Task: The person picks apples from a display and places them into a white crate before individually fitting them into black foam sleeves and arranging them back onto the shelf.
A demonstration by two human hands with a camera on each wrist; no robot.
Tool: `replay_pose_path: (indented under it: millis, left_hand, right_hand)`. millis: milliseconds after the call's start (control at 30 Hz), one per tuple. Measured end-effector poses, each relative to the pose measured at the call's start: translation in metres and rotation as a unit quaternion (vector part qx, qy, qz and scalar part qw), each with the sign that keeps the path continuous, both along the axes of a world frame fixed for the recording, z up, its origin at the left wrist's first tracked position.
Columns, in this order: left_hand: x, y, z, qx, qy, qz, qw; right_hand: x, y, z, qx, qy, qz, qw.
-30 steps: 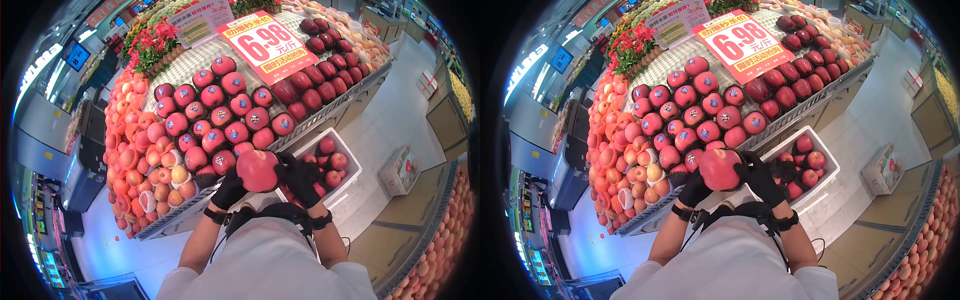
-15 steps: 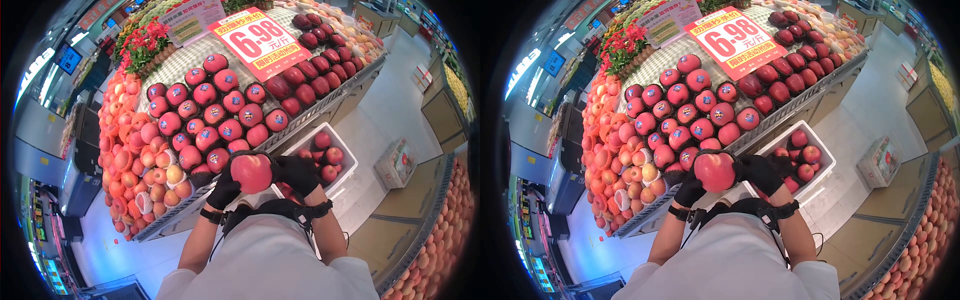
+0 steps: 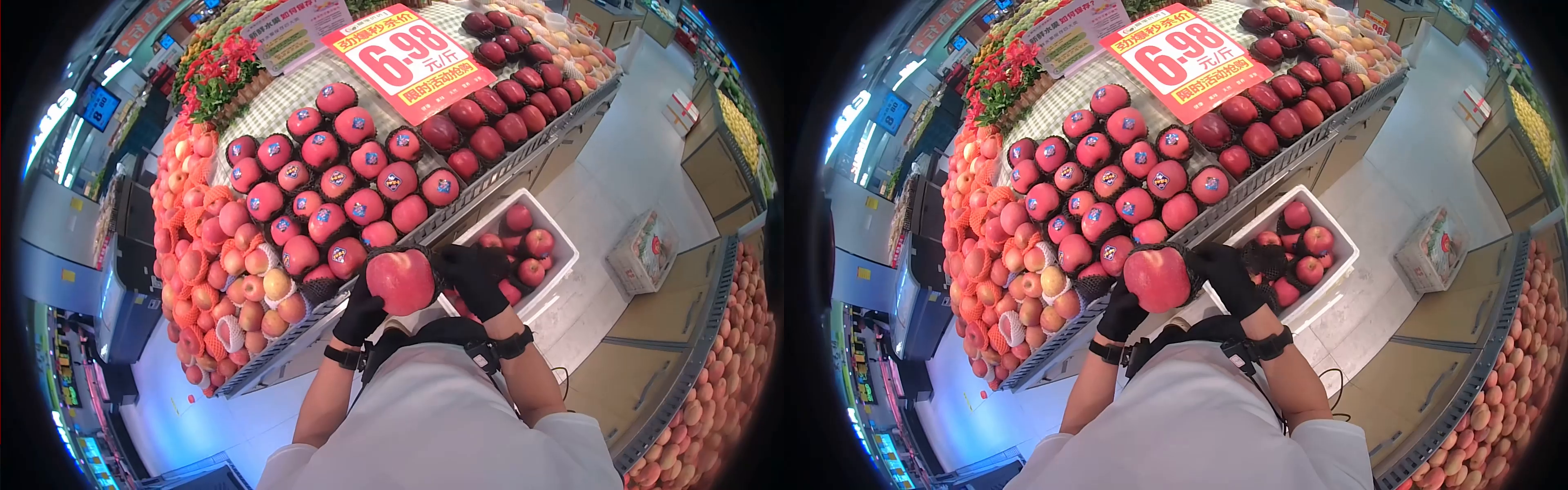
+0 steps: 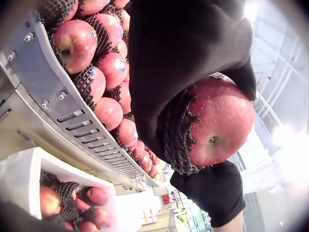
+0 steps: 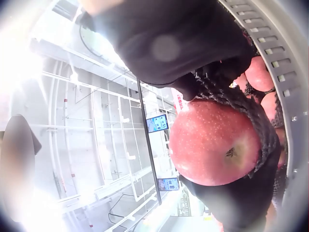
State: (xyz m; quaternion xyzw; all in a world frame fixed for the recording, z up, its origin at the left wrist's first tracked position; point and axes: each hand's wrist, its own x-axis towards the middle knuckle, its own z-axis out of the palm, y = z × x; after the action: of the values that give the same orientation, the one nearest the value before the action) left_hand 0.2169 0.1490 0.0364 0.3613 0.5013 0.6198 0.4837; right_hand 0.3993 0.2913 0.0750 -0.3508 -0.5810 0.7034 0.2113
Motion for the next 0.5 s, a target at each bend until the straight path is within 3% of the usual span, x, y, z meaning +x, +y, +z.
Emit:
replay_pose_path:
  millis: [67,167,267,367,500]
  left_hand:
    - [0.001,0.002,0.001,-0.002,-0.009,0.002,1.0]
    - [0.001,0.003,-0.005,0.008,-0.078,0.0,0.997]
    - [-0.001,0.005,-0.01,0.018,-0.082,-0.003,0.996]
    - [0.001,0.002,-0.011,0.011,-0.055,-0.008,0.998]
    - [0.006,0.002,-0.004,0.007,-0.055,-0.008,0.998]
  right_hand:
    - [0.0,-0.003,-0.004,-0.046,0.059,-0.023,0.997]
    - [0.001,-0.006,-0.006,0.072,0.101,-0.005,0.992]
    - [0.001,-0.004,-0.01,-0.117,0.166,-0.025,0.979]
    - [0.009,0.001,-0.002,-0.019,0.062,-0.011,0.998]
    - [0.01,0.004,0.012,0.126,-0.016,-0.015,0.992]
